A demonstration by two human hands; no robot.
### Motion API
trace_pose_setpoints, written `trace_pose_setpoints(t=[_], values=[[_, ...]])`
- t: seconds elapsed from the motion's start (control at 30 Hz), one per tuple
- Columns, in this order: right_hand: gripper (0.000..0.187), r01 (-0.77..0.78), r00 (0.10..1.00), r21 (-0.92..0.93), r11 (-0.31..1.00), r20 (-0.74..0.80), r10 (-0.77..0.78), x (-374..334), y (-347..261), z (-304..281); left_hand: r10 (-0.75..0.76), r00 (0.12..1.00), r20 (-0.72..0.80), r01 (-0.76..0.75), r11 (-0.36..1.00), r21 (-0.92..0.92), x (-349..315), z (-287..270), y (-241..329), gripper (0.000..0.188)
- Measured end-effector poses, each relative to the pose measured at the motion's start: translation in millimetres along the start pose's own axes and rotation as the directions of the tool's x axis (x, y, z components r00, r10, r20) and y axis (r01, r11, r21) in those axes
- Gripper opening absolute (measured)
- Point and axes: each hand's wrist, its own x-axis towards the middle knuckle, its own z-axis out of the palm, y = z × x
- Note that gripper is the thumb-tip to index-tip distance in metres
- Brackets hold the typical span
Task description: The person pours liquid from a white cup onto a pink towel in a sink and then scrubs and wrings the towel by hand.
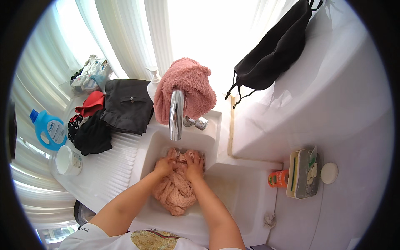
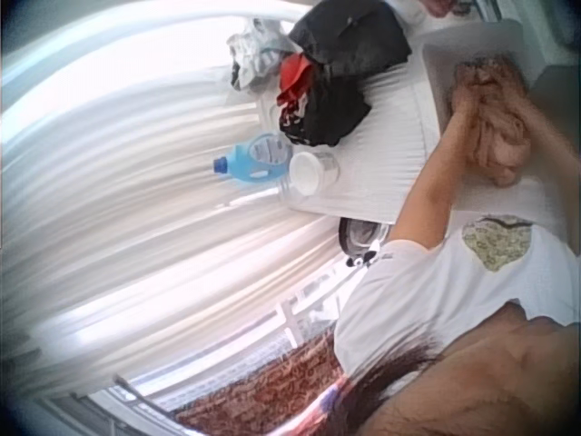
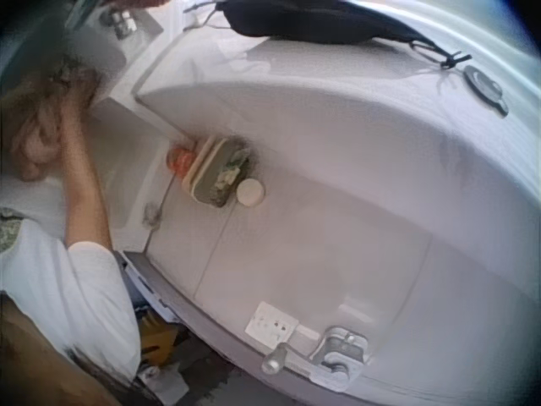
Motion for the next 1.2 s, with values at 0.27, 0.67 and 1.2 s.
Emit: trace_pose_setpoints(t=[0.27, 0.67, 1.2], values=[[0.073, -0.27, 0.96, 0.338, 0.902, 0.167, 0.225, 21.2, -25.1, -16.5, -0.114, 0.972, 0.204, 0.216, 0.773, -0.596, 17.7, 29.3, -11.8, 0.056], [0.067, -0.195, 0.975, 0.949, 0.249, 0.214, -0.052, -50.2, -45.8, -83.9, 0.103, 0.883, 0.459, 0.465, -0.34, -0.818, -72.0, -77.4, 67.8, 0.046], [0.033, 0.135, 0.946, 0.637, 0.759, -0.31, 0.092, -100.3, -121.8, -56.3, -0.215, 0.812, 0.543, 0.575, 0.46, -0.677, -85.4, -69.2, 64.6, 0.03]])
